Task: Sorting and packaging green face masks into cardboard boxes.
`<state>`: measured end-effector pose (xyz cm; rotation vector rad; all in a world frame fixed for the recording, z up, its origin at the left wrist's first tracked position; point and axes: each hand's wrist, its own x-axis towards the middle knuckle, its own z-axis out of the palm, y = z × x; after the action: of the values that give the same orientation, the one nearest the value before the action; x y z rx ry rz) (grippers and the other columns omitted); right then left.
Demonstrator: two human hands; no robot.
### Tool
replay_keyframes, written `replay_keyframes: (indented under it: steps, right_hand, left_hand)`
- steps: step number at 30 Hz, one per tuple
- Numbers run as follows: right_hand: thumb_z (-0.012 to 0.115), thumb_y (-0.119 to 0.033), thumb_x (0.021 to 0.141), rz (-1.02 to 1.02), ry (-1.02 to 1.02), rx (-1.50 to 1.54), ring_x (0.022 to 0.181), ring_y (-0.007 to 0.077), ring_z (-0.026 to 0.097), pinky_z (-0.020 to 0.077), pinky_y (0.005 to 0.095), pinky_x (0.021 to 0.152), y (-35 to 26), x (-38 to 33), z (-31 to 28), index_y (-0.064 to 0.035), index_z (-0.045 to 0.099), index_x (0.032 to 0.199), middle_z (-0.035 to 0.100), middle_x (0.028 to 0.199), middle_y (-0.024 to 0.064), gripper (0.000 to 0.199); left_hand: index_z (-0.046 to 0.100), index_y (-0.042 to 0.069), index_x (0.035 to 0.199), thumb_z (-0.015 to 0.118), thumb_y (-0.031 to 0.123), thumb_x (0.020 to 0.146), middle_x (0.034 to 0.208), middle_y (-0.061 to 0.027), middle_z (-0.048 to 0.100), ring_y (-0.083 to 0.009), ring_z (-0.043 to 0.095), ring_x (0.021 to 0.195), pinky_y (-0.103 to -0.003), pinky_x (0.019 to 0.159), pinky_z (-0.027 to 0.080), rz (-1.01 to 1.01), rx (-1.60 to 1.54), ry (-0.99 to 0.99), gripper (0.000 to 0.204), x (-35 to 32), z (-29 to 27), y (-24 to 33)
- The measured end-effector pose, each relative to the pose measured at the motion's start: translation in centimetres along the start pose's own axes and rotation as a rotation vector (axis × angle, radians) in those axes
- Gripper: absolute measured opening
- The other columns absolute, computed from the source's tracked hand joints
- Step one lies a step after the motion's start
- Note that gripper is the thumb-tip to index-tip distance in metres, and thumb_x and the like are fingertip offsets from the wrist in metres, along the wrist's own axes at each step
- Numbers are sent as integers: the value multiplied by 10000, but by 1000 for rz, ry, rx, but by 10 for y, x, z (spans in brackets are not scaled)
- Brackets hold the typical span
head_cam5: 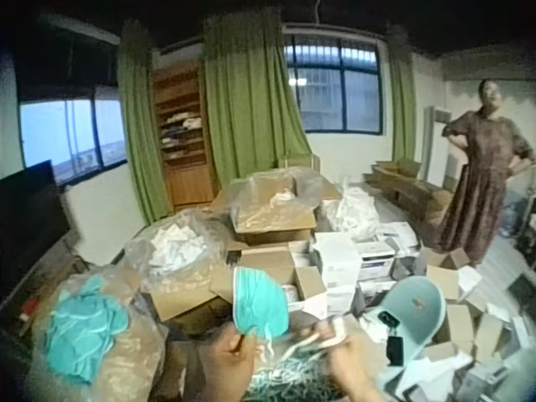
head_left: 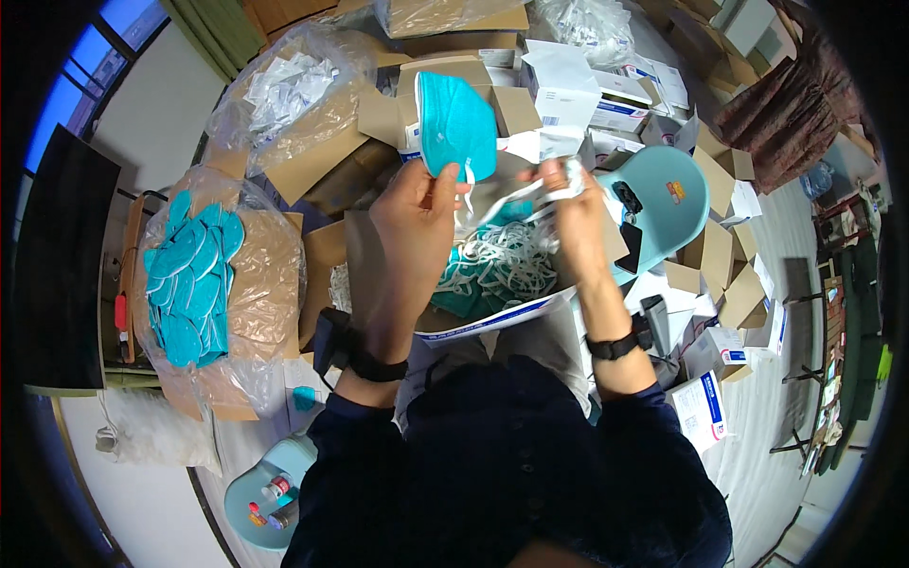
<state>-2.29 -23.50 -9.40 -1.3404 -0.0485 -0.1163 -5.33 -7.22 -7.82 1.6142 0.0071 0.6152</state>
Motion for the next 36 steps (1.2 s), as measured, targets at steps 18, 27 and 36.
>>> replay_keyframes:
  steps: [18,27,36]
  right_hand:
    - [604,41,810,-346,-179,-416,717,122,606,473,269,654,10,-10,-5,-13,660,867,661,758,83,96]
    - [598,-58,866,-291,146,-318,645,75,530,423,241,570,11,25,-41,-25,661,818,632,713,6,86]
    - [605,-153,917,279,-189,228,717,44,578,474,207,608,-20,-20,23,-12,623,1044,653,811,0,191]
  left_hand:
    - [626,-14,877,642,79,894,733,-22,624,-50,533,641,-218,567,423,1,-153,22,96,-18,5,-2]
    - [643,-12,940,632,170,911,754,-26,628,-81,540,649,-238,590,437,22,-25,83,184,-14,-24,32]
    - [631,30,940,570,149,944,715,-4,545,-58,463,561,-191,486,337,-548,-393,-578,134,15,-34,20]
